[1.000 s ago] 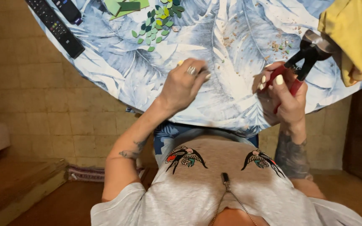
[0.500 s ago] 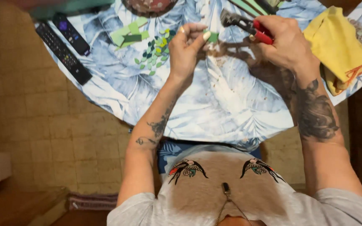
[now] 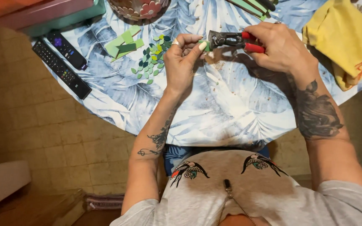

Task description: Cutting small green mosaic tiles into smaller pieces using tile nippers

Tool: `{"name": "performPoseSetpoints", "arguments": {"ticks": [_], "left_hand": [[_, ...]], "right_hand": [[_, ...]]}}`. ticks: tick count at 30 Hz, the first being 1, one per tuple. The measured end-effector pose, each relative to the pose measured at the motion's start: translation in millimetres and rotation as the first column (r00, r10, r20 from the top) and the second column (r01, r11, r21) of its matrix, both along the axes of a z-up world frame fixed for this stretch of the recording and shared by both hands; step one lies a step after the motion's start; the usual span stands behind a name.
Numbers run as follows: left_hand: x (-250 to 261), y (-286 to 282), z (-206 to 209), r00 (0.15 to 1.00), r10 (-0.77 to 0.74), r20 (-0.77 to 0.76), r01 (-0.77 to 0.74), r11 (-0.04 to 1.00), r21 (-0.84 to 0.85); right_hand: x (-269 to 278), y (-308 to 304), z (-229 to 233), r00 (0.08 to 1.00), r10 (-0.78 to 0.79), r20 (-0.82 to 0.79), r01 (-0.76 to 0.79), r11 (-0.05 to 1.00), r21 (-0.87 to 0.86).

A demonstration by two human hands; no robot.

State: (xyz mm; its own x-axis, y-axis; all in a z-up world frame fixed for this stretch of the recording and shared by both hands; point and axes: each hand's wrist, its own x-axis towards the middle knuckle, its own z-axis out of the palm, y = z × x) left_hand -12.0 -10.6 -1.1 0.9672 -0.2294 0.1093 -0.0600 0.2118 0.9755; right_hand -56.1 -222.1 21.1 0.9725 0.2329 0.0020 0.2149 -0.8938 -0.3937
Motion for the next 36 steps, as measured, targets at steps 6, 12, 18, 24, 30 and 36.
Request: {"name": "performPoseSetpoints", "arguments": {"ticks": [6, 12, 18, 24, 30, 36], "left_hand": [[0, 0, 0, 0.997, 0.008, 0.076, -0.015, 0.996, 0.092], [1, 1, -5, 0.993, 0.006, 0.118, -0.03, 0.98, 0.196], [0, 1, -4, 0.991, 0.003, 0.132, -0.027, 0.983, 0.183], [-2, 0, 1, 0.993, -0.017, 0.121, -0.001, 0.989, 0.151], [-2, -1, -2, 0.995, -0.015, 0.102, 0.0, 0.988, 0.153], [-2, -2, -26, 0.929, -0.276, -0.245, 0.201, 0.935, -0.291]], "right_hand": [[0, -5, -11, 0.998, 0.042, 0.054, -0.041, 0.999, -0.011], [-2, -4, -9, 0.999, 0.024, 0.031, -0.023, 0.999, -0.028], [-4, -4, -9, 0.999, 0.022, 0.034, -0.022, 1.0, -0.008], [-4, -5, -10, 0.999, 0.02, 0.043, -0.02, 1.0, -0.021], [-5, -6, -11, 1.0, -0.019, 0.008, 0.02, 0.997, -0.072], [-8, -2, -7, 0.997, -0.073, -0.013, 0.072, 0.996, -0.043]]}}
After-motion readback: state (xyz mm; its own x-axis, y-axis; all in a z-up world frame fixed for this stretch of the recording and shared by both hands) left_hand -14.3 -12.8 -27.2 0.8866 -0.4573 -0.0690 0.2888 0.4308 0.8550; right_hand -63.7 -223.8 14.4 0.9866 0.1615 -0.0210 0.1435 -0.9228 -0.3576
